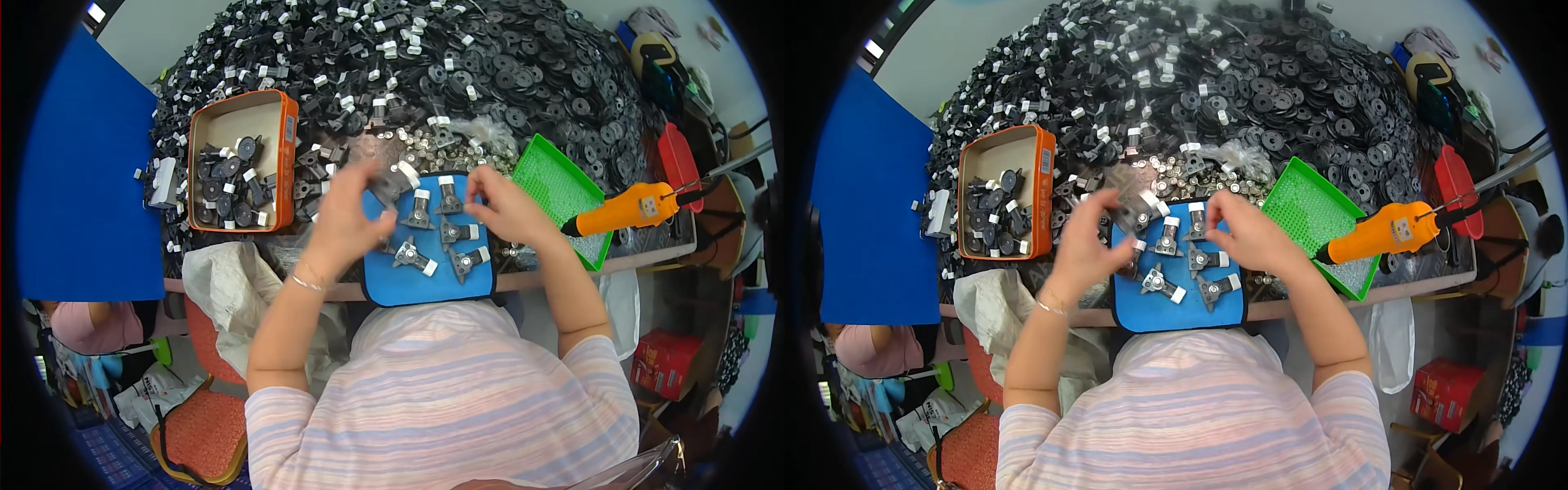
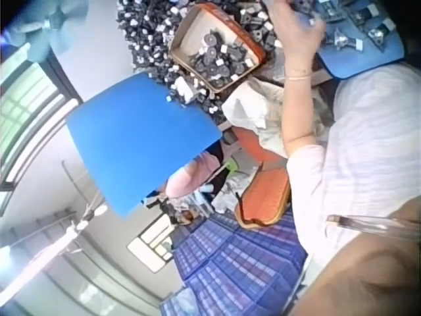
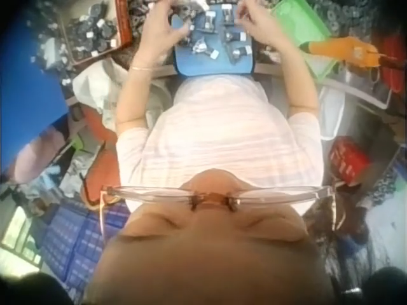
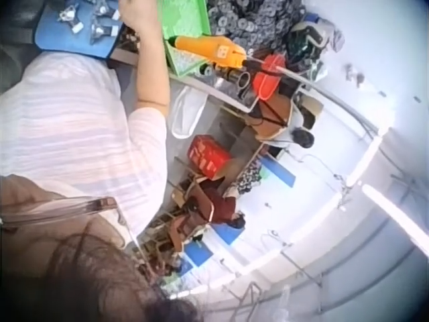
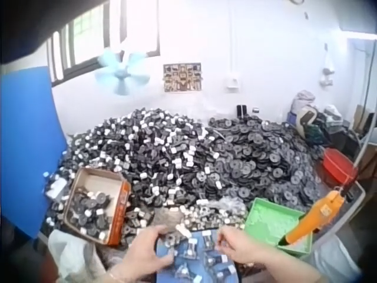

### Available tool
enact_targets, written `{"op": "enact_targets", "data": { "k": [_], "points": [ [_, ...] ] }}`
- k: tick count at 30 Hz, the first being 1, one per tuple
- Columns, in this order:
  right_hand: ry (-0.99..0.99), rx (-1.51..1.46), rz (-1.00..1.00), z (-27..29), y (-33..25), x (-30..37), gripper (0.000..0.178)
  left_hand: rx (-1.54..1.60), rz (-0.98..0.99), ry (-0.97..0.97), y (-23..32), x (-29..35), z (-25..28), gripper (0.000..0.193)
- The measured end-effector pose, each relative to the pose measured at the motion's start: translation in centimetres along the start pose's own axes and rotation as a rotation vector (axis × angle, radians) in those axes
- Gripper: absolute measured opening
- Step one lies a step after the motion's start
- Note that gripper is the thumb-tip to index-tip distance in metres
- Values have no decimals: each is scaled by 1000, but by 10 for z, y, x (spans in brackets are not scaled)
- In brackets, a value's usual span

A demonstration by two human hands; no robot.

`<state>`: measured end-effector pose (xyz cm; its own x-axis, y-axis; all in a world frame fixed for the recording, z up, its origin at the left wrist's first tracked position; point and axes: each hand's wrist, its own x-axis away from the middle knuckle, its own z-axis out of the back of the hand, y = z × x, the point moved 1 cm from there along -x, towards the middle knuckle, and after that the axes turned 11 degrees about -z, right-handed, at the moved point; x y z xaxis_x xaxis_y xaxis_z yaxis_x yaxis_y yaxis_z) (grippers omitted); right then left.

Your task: The person is assembling small grey mechanical or electronic parts using an electric screwdriver on a blue mat at a workbench.

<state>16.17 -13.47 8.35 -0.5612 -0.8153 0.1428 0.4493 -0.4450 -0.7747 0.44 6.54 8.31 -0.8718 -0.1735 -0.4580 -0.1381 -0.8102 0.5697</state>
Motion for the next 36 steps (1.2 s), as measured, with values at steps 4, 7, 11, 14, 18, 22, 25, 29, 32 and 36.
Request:
{"op": "enact_targets", "data": {
  "k": [4, 7, 11, 14, 18, 22, 25, 29, 32, 36],
  "points": [
    [-300, -355, -74, -12, -32, 2, 26, 231, -31, -29, 29, 18, -26, 71],
    [-299, -218, -94, -12, -49, 0, 26, 260, -37, -15, 35, 21, -34, 74],
    [-222, -130, -62, -18, -48, -1, 28, 266, -76, -21, 40, 23, -36, 73],
    [-99, -33, 19, -18, -47, 0, 30, 247, -94, 5, 42, 24, -38, 72],
    [-59, -25, 12, -20, -44, 1, 32, 228, -88, 10, 45, 27, -39, 72],
    [-23, -34, 54, -22, -41, 3, 34, 238, -41, -11, 48, 29, -38, 71],
    [-19, -23, 60, -23, -40, 5, 36, 244, -41, 0, 49, 31, -41, 69],
    [-2, -9, 55, -22, -39, 8, 36, 239, -49, 8, 51, 32, -40, 68],
    [-12, -35, 20, -15, -44, 11, 36, 229, -46, 7, 54, 31, -37, 66],
    [32, -222, -3, -2, -38, 17, 34, 212, -81, 13, 56, 30, -34, 58]
  ]
}}
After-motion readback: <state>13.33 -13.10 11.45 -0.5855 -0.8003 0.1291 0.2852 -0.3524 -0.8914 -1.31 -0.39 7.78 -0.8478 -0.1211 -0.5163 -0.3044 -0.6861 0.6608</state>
